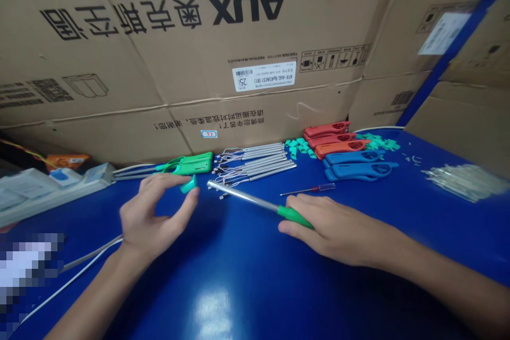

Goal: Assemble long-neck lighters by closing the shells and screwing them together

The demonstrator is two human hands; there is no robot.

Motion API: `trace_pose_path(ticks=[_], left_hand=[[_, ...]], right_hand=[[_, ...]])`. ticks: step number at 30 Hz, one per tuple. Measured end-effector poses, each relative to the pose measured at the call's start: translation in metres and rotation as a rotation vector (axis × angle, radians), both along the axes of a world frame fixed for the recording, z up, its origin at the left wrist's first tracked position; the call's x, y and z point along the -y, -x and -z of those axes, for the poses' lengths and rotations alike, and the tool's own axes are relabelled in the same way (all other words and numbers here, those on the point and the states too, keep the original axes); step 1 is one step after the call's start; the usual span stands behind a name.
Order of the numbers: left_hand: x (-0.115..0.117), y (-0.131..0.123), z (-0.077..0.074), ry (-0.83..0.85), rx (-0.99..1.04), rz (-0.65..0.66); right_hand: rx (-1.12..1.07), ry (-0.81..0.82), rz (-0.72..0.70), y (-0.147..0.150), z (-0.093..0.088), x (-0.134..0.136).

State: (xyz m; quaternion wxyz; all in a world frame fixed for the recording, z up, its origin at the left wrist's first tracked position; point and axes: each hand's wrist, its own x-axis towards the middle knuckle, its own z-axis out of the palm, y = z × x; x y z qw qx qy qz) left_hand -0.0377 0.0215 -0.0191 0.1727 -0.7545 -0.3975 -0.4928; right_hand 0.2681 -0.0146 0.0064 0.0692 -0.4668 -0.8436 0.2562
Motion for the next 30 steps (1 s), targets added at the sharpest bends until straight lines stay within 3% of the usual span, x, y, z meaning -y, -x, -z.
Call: trace_pose_path(ticks=[6, 12, 16, 23, 30], left_hand=[[0.005, -0.005, -0.002, 0.056, -0.095, 0.037], [0.006, -0.008, -0.002, 0.141, -0.114, 0.116], [0.008, -0.006, 0.000, 0.266, -0.045, 0.139], [0.006, -0.004, 0.006, 0.410, 0.056, 0.191], [0.012, -0.012, 0.000, 0.517, 0.152, 0.302]], right_hand=[[-0.111, -0.019, 0.010, 0.003, -0.001, 0.001], [-0.084, -0.071, 0.063, 0.005, -0.004, 0.002], [-0.032, -0.136, 0.049, 0.005, -0.004, 0.000], [0.038, -0.091, 0.050, 0.006, -0.001, 0.002], [0.132, -0.112, -0.032, 0.009, 0.002, 0.006]])
